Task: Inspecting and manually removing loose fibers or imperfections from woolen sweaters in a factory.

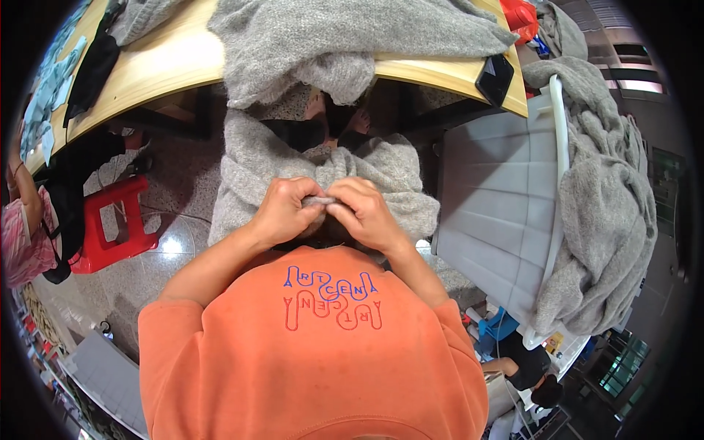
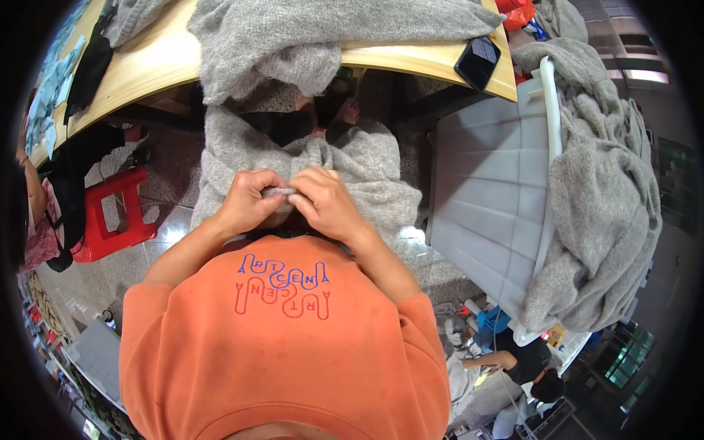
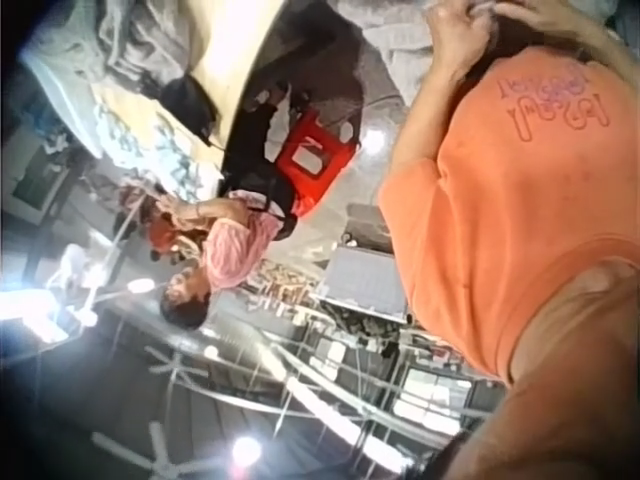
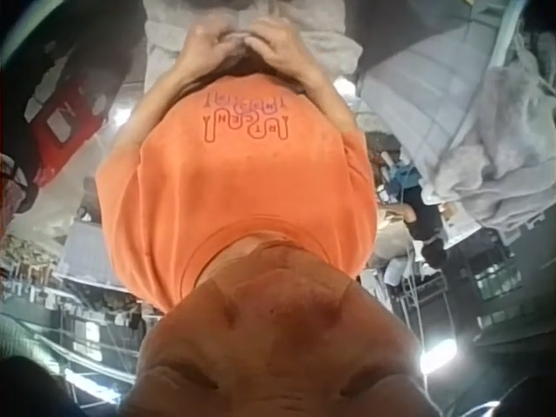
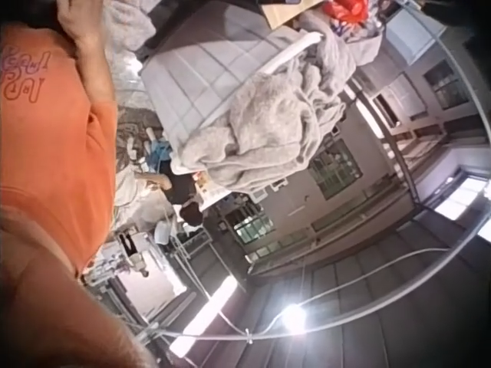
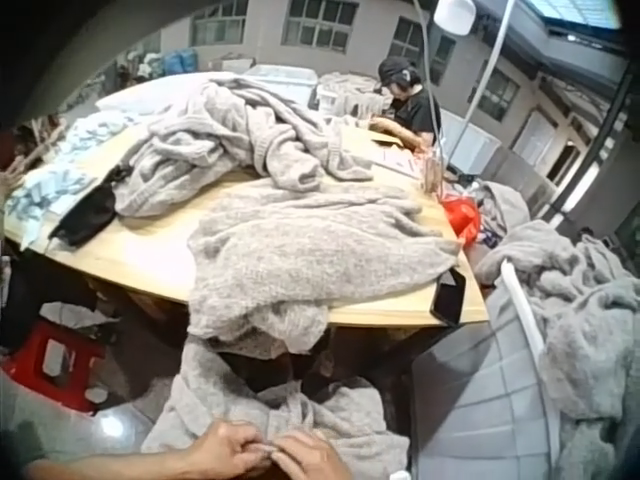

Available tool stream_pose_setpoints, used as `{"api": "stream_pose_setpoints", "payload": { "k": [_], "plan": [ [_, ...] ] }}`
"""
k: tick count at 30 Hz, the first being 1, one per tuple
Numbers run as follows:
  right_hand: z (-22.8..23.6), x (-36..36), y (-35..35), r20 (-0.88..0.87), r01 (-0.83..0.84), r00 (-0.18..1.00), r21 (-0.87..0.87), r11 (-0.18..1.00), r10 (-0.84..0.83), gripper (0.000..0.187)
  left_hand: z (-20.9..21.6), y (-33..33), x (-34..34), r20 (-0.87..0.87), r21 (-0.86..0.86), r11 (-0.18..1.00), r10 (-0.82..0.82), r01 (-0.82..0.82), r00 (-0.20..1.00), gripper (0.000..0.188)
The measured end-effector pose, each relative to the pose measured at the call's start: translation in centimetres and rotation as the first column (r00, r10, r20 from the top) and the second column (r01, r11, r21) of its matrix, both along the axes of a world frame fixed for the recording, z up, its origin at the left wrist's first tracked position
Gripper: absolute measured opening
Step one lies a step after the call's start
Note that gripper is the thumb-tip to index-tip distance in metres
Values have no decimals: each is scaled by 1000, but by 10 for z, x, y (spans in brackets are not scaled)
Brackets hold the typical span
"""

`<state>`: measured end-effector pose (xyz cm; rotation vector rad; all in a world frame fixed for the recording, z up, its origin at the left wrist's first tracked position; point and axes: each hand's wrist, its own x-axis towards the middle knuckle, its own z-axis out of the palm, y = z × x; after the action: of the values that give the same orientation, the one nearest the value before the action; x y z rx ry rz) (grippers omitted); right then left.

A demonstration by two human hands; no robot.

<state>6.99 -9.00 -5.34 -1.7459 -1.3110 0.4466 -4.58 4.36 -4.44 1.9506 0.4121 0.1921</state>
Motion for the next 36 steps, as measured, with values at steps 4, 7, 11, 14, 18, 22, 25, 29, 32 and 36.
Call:
{"api": "stream_pose_setpoints", "payload": {
  "k": [4, 7, 11, 14, 18, 22, 25, 29, 32, 36],
  "plan": [
    [-2, -12, 4, -314, 87, 948, 91, 992, -54, 5, 2, 0, 0, 43, -41, 999, 33, -31, 999, 10],
    [-7, -16, 3, -474, 150, 876, 87, 985, -92, 6, 1, 3, -3, -206, -435, 898, -20, -73, 978, 7],
    [-16, -19, -1, -585, 218, 799, 63, 974, -141, 6, -6, 1, -2, -130, -594, 803, -54, -35, 990, 5],
    [-8, -15, -5, -657, 213, 722, -87, 973, -216, 7, -4, 8, 0, -132, -617, 786, -43, -48, 990, 5],
    [-8, -14, -3, -520, 51, 853, 9, 999, -39, 4, -1, 6, 1, -125, -474, 880, -80, 11, 989, 6],
    [-11, -21, 2, -186, 86, 980, 94, 992, -68, 9, -12, -4, -1, -218, -714, 695, -104, -86, 970, 5],
    [-7, -6, -3, -356, 157, 923, -5, 988, -148, 12, -10, 8, -3, -273, -784, 591, -50, -192, 961, 3],
    [-30, 34, -42, -285, -66, 958, -366, 928, -44, 24, -4, 26, -6, -135, -867, 464, 134, -183, 982, 8],
    [-25, 36, -63, -564, -260, 823, -485, 835, -71, 24, -12, 37, -9, -67, -893, 427, 183, -141, 981, 4],
    [-30, 21, -68, -396, -121, 917, -387, 914, -46, 18, -11, 37, -9, -11, -846, 516, 234, -134, 972, 3]
  ]
}}
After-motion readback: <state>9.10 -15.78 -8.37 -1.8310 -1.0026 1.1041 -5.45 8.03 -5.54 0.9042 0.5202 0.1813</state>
